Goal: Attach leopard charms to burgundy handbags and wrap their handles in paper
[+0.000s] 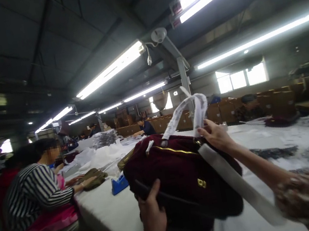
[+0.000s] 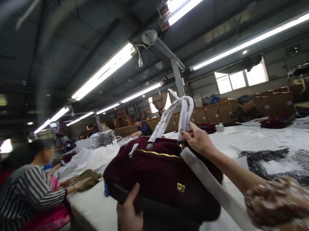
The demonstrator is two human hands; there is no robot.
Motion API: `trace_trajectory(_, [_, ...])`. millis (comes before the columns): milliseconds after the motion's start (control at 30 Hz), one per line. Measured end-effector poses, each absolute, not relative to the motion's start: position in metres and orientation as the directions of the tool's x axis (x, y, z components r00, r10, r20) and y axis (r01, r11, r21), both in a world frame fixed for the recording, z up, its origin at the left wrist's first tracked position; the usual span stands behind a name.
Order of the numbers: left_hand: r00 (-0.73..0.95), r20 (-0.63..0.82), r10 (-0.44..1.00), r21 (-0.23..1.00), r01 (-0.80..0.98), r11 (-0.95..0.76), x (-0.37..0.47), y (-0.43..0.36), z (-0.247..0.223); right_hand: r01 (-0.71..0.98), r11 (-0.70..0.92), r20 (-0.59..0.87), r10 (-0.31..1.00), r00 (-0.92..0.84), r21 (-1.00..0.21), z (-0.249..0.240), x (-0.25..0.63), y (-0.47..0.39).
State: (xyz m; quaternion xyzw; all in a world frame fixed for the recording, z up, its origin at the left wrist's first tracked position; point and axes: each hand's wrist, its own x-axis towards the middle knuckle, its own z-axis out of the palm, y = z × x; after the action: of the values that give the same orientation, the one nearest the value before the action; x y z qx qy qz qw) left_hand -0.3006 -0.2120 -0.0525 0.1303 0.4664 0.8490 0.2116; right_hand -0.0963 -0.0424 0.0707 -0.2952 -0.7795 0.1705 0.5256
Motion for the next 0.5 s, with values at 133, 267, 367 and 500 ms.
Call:
trace_trajectory(133, [-0.869, -0.123, 0.479, 0.809, -0.367, -0.459, -0.352, -0.171, -0.046, 0.411, 0.769, 0.568, 0.639, -0.518, -0.49, 0.036, -0.139, -0.029])
trace_trajectory(267, [-0.834, -0.334, 0.439, 0.806, -0.494, -0.327, -0.382, -0.15, -0.108, 0.425, 0.771, 0.44, 0.625, -0.645, -0.474, -0.045, -0.152, -0.041])
trace_trajectory(367, [-0.801, -0.4, 0.445, 0.789, -0.548, -0.277, -0.394, -0.147, -0.148, 0.434, 0.758, 0.406, 0.637, -0.656, -0.488, -0.086, -0.152, -0.047])
trace_trajectory(500, [-0.788, -0.387, 0.479, 0.798, -0.547, -0.255, -0.404, -0.148, -0.164, 0.434, 0.695, 0.472, 0.713, -0.519, -0.573, -0.085, -0.159, -0.054])
